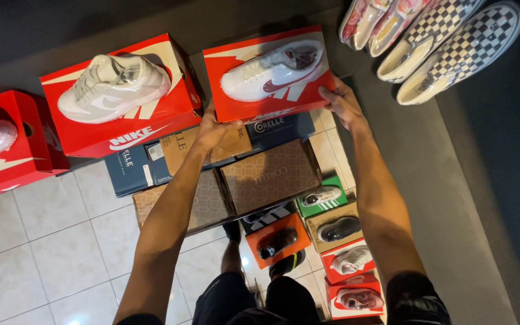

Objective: Organizing and inspecting various pairs of shoes and their boxes on the floor

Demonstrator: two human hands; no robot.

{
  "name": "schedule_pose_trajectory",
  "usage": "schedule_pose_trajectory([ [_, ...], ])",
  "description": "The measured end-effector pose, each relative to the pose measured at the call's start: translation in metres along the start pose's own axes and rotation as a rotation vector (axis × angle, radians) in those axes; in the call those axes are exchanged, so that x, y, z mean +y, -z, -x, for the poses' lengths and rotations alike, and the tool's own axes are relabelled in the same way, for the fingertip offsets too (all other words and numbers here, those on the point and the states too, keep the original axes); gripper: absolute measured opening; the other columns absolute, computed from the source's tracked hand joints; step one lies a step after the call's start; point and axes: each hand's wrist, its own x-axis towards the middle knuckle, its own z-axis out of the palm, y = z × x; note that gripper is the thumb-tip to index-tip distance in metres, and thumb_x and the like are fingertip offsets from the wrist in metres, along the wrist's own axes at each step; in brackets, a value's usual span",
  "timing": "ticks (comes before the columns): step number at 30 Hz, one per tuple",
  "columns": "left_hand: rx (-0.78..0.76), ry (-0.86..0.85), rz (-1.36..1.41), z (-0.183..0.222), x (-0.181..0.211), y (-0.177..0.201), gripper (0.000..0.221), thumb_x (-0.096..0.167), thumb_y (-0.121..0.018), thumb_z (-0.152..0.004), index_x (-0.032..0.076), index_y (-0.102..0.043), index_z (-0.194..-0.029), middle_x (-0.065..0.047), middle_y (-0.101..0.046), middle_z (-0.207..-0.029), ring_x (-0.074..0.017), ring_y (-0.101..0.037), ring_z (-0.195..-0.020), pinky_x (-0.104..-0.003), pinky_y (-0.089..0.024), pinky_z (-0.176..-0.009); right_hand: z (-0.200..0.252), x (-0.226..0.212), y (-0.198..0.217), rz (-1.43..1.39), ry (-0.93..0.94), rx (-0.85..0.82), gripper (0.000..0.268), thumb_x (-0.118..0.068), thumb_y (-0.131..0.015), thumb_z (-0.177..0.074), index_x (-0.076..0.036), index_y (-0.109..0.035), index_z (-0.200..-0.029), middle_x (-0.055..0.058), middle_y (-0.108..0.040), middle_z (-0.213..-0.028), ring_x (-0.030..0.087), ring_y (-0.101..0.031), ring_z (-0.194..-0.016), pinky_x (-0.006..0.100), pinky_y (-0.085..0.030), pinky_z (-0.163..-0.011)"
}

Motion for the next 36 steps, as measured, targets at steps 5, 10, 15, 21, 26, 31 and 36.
schedule_pose_trajectory([
  [5,-0.003,0.065,-0.068,-0.006,0.014,0.0,0.123,0.034,-0.099,-0.071,-0.001,-0.022,-0.161,-0.031,-0.04,-0.155,-0.0402,-0.033,-0.151,-0.051,-0.027,-0.125,0.011,-0.02,-0.004,-0.002,-0.023,0.008,0.061,-0.03,-0.068,-0.102,-0.017,-0.044,-0.156,0.021,-0.05,-0.152,0.046,-0.041,-0.143,0.061,-0.047,-0.103],
  [10,0.108,0.207,-0.216,-0.017,0.001,0.0,0.133,0.039,-0.097,-0.07,0.008,-0.009,-0.165,-0.024,-0.033,-0.163,-0.0371,-0.033,-0.152,-0.049,-0.03,-0.125,0.0,-0.001,-0.001,0.034,0.008,0.027,0.06,-0.034,-0.067,-0.105,-0.018,-0.042,-0.157,0.02,-0.053,-0.15,0.041,-0.049,-0.137,0.053,-0.049,-0.099],
  [15,0.22,0.177,-0.251,0.007,0.025,-0.012,0.124,0.03,-0.094,-0.076,0.012,-0.009,-0.164,-0.029,-0.032,-0.159,-0.0468,-0.035,-0.148,-0.058,-0.036,-0.12,-0.001,0.006,-0.003,0.123,0.013,0.021,0.062,-0.041,-0.062,-0.108,-0.017,-0.036,-0.16,0.025,-0.05,-0.152,0.047,-0.048,-0.139,0.056,-0.049,-0.103],
  [21,0.217,0.157,-0.281,0.015,0.043,-0.024,0.116,0.04,-0.092,-0.077,0.009,-0.019,-0.161,-0.027,-0.038,-0.152,-0.0474,-0.045,-0.142,-0.054,-0.041,-0.118,-0.005,0.014,-0.014,0.185,0.114,0.025,0.081,-0.041,-0.068,-0.106,-0.008,-0.022,-0.163,0.031,-0.041,-0.157,0.05,-0.048,-0.138,0.058,-0.046,-0.11],
  [26,0.191,0.26,-0.5,0.027,0.07,-0.024,0.105,0.055,-0.077,-0.088,0.01,-0.02,-0.162,-0.027,-0.046,-0.151,-0.0423,-0.053,-0.137,-0.057,-0.042,-0.113,-0.007,0.021,-0.017,0.342,0.257,0.187,0.101,-0.049,-0.087,-0.091,0.01,-0.033,-0.153,0.03,-0.061,-0.135,0.045,-0.068,-0.113,0.047,-0.058,-0.09],
  [31,0.145,0.267,-0.602,0.024,0.072,-0.023,0.107,0.063,-0.072,-0.089,0.008,-0.018,-0.163,-0.027,-0.047,-0.153,-0.0436,-0.056,-0.134,-0.059,-0.044,-0.11,-0.025,0.064,0.001,0.519,0.412,0.341,0.093,-0.056,-0.085,-0.09,0.007,-0.047,-0.147,0.027,-0.061,-0.115,0.038,-0.073,-0.09,0.041,-0.06,-0.069],
  [36,0.134,0.251,-0.702,0.024,0.078,-0.023,0.109,0.069,-0.066,-0.09,0.006,-0.016,-0.163,-0.027,-0.047,-0.154,-0.0435,-0.058,-0.131,-0.059,-0.046,-0.107,-0.029,0.056,-0.004,0.598,0.207,0.335,0.092,-0.067,-0.075,-0.093,-0.009,-0.039,-0.155,0.019,-0.047,-0.128,0.043,-0.067,-0.104,0.051,-0.06,-0.08],
])
